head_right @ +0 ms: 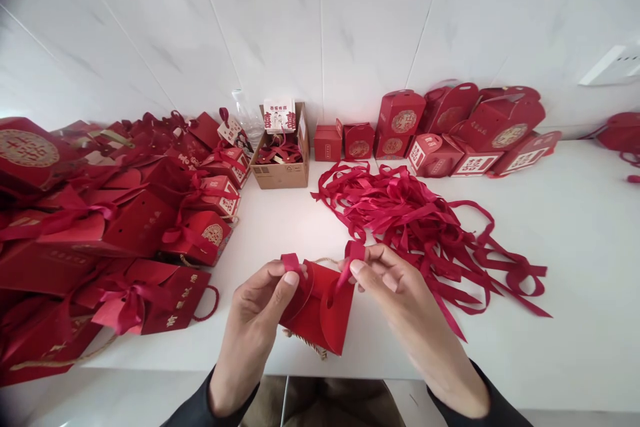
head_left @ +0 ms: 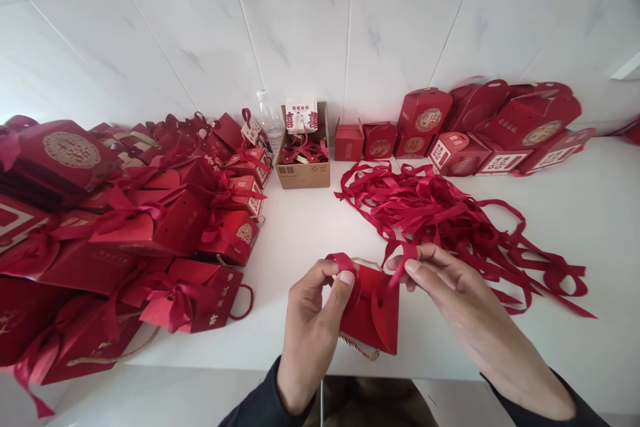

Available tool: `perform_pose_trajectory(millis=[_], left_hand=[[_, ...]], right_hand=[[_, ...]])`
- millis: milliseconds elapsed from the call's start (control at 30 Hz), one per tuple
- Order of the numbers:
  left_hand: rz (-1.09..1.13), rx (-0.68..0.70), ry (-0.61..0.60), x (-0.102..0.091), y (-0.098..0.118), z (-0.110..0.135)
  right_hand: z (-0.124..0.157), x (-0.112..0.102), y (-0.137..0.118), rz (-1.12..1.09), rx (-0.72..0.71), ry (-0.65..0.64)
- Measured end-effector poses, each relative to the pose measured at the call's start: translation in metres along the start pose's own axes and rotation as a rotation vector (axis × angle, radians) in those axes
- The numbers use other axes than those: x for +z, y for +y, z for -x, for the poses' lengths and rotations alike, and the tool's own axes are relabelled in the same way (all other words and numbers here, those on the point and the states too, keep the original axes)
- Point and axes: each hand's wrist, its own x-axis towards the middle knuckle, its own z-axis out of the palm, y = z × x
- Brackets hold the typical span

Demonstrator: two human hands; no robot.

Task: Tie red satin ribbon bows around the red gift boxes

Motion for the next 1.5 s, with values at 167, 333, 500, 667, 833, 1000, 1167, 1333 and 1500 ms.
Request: perform_pose_trajectory(millis=[167, 333, 500, 667, 833, 1000, 1167, 1333, 1500], left_hand=[[0.121, -0.046, 0.032, 0.01, 0.005, -0.003], [0.15, -0.007, 0.166, 0.01, 0.002, -0.002], [0.095, -0.047, 0.29, 0.005, -0.002, 0.007], [0.03, -0.118, 0.311, 0.003, -0.002, 0.02], [-0.096, 0.043, 0.297, 0.008, 0.008, 0.016], [0.054, 0.033, 0.376, 0.004, 0.001, 0.007], [0.21, -0.184, 0.456, -0.008, -0.019, 0.013], [0.104, -0.185, 0.476, -0.01, -0.014, 0.023], [-0.255, -0.003, 0.296, 0.003, 0.013, 0.012]], right_hand=[[0.002, 0.013, -0.006, 0.06, -0.205, 0.106], [0.001, 0.021, 0.008, 0.457, -0.535, 0.438], [0.011, 0.015, 0.021, 0.424, -0.409, 0.452], [0.029, 0.011, 0.022, 0.288, -0.313, 0.397], [0.032, 0.017, 0.014, 0.245, -0.367, 0.374], [0.025, 0.014, 0.018, 0.163, -0.277, 0.427], [0.02, 0.005, 0.028, -0.173, 0.115, 0.295], [0.024, 0.005, 0.023, -0.286, 0.193, 0.242], [0.027, 0.01, -0.003, 0.123, -0.246, 0.24]])
